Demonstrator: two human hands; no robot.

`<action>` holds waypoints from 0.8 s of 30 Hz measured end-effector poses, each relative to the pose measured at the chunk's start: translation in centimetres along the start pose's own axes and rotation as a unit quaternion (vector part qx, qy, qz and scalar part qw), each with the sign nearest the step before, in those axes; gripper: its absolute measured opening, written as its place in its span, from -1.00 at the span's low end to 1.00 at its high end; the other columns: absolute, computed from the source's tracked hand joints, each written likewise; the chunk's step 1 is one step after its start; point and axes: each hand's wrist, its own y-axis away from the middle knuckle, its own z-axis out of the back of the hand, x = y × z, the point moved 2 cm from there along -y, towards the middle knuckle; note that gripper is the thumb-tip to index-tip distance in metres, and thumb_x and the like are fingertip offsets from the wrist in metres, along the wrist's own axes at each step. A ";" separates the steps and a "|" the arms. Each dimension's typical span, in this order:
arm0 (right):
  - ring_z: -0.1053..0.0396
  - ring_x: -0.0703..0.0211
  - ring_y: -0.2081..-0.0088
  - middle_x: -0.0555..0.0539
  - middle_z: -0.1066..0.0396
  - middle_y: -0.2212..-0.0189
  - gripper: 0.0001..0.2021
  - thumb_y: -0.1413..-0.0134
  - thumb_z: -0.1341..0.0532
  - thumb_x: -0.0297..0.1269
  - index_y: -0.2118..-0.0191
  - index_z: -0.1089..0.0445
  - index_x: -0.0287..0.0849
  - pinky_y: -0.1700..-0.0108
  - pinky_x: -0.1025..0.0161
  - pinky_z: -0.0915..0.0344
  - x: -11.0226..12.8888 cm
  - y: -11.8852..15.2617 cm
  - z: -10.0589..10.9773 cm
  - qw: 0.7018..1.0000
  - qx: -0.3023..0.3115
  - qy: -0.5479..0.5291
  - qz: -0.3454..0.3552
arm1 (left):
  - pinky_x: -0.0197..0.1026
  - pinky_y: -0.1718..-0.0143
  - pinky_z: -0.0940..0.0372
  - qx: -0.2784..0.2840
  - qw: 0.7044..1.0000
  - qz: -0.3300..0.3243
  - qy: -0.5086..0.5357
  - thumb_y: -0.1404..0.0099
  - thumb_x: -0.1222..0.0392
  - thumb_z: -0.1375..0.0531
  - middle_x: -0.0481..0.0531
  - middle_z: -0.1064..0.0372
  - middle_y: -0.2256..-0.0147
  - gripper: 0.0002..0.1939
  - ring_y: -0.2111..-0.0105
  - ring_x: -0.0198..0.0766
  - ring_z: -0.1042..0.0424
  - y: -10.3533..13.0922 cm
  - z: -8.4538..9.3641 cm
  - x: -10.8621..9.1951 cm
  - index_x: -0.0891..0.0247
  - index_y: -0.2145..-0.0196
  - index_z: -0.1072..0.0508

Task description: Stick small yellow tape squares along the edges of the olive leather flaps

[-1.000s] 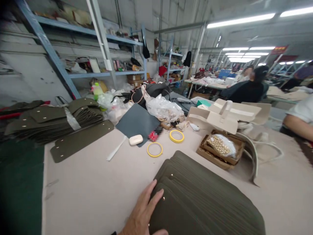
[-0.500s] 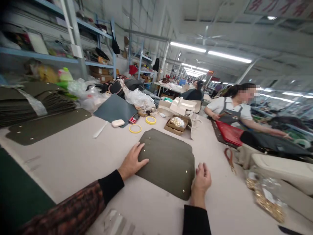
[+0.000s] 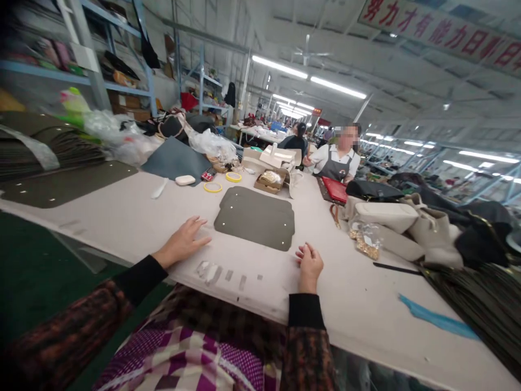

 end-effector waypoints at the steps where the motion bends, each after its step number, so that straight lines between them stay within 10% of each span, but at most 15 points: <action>1: -0.47 0.20 0.44 -0.21 -0.50 0.30 -0.43 0.09 -0.17 -0.02 0.03 -0.39 -0.38 0.56 0.39 -0.29 -0.2 0.3 -0.1 1.000 0.011 0.005 -0.002 | 0.04 -0.25 -0.03 0.007 1.000 -0.005 -0.010 -0.23 -0.02 -0.13 0.31 -0.08 -0.20 -0.41 -0.22 0.05 -0.09 1.0 0.6 0.2 0.37 -0.13 -0.24; 24: -0.37 0.20 0.59 0.01 -0.41 0.61 -0.67 0.22 -0.18 -0.02 0.40 -0.43 -0.21 0.61 0.34 -0.24 0.5 1.1 -1.7 0.997 0.078 -0.026 0.012 | -0.02 -0.12 -0.26 -0.053 0.997 -0.037 -0.050 -0.26 0.03 -0.03 0.15 -0.44 0.05 -0.60 0.00 -0.07 -0.40 3.7 1.6 0.9 0.27 0.08 -0.45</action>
